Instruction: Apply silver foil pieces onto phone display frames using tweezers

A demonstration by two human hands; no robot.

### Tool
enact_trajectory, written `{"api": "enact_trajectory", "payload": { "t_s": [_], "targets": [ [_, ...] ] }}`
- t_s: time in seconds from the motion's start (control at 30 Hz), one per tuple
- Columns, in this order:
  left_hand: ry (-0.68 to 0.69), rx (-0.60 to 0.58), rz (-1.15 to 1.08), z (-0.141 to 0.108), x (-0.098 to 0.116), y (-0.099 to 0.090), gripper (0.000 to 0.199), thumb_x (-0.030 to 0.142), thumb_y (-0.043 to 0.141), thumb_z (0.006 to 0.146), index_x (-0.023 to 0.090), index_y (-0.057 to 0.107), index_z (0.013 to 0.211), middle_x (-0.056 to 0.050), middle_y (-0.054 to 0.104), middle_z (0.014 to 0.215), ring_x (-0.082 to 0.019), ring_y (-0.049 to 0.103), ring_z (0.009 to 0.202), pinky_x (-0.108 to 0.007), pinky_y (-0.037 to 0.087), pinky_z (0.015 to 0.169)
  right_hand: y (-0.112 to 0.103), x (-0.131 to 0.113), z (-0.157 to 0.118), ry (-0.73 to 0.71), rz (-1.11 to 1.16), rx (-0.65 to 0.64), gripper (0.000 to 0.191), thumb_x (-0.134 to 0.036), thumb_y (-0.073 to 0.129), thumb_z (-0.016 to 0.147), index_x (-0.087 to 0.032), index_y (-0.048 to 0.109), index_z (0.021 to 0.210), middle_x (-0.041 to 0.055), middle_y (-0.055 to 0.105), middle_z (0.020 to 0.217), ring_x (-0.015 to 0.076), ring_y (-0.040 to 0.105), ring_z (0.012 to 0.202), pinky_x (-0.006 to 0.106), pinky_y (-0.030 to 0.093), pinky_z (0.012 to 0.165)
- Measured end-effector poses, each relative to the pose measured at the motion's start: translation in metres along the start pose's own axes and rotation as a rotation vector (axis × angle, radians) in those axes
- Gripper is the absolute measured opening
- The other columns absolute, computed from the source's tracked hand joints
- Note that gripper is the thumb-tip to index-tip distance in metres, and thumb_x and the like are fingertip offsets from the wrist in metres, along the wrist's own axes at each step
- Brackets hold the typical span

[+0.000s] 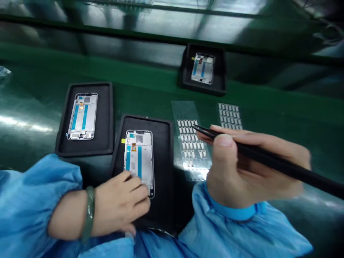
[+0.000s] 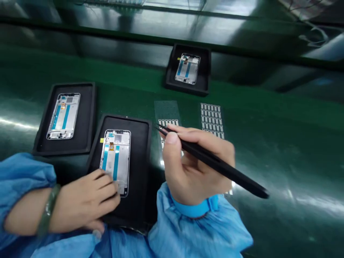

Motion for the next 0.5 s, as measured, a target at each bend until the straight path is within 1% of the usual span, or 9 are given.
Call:
{"api": "enact_trajectory", "payload": {
  "t_s": [0.07,0.1,0.17,0.23,0.33,0.37,0.43,0.47,0.5],
  "targets": [
    [-0.007,0.008,0.021,0.004,0.013,0.009,0.021,0.040,0.055,0.084,0.024,0.064,0.094,-0.004,0.063,0.088,-0.020,0.055,0.077,-0.034,0.048,0.064,-0.007,-0.004,0.002,-0.032,-0.010,0.069,0.027,-0.004,0.067,0.072,-0.021,0.064,0.093,0.0020,0.063,0.079,0.0202,0.069,0.072,0.040,0.062,0.062],
    [-0.032,0.022,0.038,0.008,0.013,0.011,0.017,0.034,0.050,0.087,0.024,0.064,0.089,-0.004,0.062,0.084,-0.019,0.055,0.073,-0.034,0.047,0.060,-0.011,-0.005,0.003,-0.043,-0.018,0.101,0.027,-0.005,0.067,0.071,-0.021,0.065,0.092,0.0021,0.063,0.077,0.0204,0.069,0.070,0.040,0.061,0.061],
    [-0.103,0.047,0.087,0.019,0.004,0.010,0.022,0.024,0.042,0.091,0.024,0.063,0.085,-0.005,0.061,0.080,-0.019,0.055,0.070,-0.035,0.045,0.056,-0.018,-0.005,0.003,-0.060,-0.028,0.165,0.026,-0.007,0.069,0.070,-0.021,0.066,0.091,0.0025,0.064,0.075,0.0211,0.069,0.067,0.041,0.061,0.059],
    [-0.180,0.048,0.140,0.032,-0.012,0.006,0.023,0.019,0.040,0.092,0.022,0.062,0.086,-0.007,0.060,0.083,-0.020,0.056,0.074,-0.036,0.045,0.059,-0.027,-0.003,0.000,-0.053,-0.032,0.198,0.026,-0.009,0.071,0.069,-0.022,0.067,0.091,0.0033,0.065,0.074,0.0224,0.069,0.066,0.042,0.062,0.058],
    [-0.285,0.029,0.207,0.053,-0.041,-0.002,0.016,0.020,0.046,0.090,0.018,0.060,0.095,-0.009,0.059,0.092,-0.023,0.057,0.083,-0.038,0.046,0.067,-0.040,0.007,-0.007,-0.034,-0.039,0.215,0.026,-0.008,0.072,0.068,-0.022,0.068,0.090,0.0039,0.066,0.075,0.0239,0.070,0.068,0.041,0.063,0.059],
    [-0.320,0.021,0.225,0.061,-0.051,-0.004,0.017,0.019,0.048,0.088,0.017,0.059,0.100,-0.010,0.058,0.098,-0.024,0.057,0.087,-0.039,0.046,0.069,-0.043,0.011,-0.010,-0.044,-0.037,0.212,0.028,-0.006,0.073,0.066,-0.021,0.068,0.089,0.0040,0.067,0.075,0.0238,0.071,0.068,0.039,0.063,0.058],
    [-0.388,-0.001,0.255,0.076,-0.075,-0.007,0.030,0.017,0.050,0.085,0.015,0.054,0.114,-0.012,0.056,0.111,-0.027,0.057,0.095,-0.040,0.046,0.072,-0.050,0.017,-0.016,-0.031,-0.025,0.191,0.030,-0.003,0.073,0.065,-0.020,0.067,0.089,0.0045,0.069,0.076,0.0229,0.071,0.068,0.036,0.063,0.057],
    [-0.420,-0.016,0.267,0.084,-0.089,-0.008,0.033,0.015,0.050,0.084,0.015,0.053,0.117,-0.013,0.055,0.115,-0.029,0.056,0.099,-0.041,0.047,0.073,-0.052,0.021,-0.018,0.003,-0.023,0.176,0.029,-0.003,0.072,0.065,-0.020,0.066,0.089,0.0046,0.070,0.078,0.0221,0.071,0.067,0.035,0.063,0.058],
    [-0.447,-0.035,0.279,0.092,-0.103,-0.009,0.032,0.014,0.050,0.083,0.015,0.054,0.115,-0.013,0.055,0.115,-0.030,0.056,0.100,-0.042,0.047,0.074,-0.054,0.024,-0.020,0.037,-0.025,0.160,0.027,-0.004,0.072,0.067,-0.019,0.066,0.089,0.0043,0.071,0.080,0.0212,0.071,0.067,0.035,0.064,0.060]
  ]
}}
Point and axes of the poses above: each hand's wrist, its own z-axis towards the middle knuckle, its own y-axis out of the palm, x = y × z, the point moved 4 cm from there along z, towards the middle knuckle
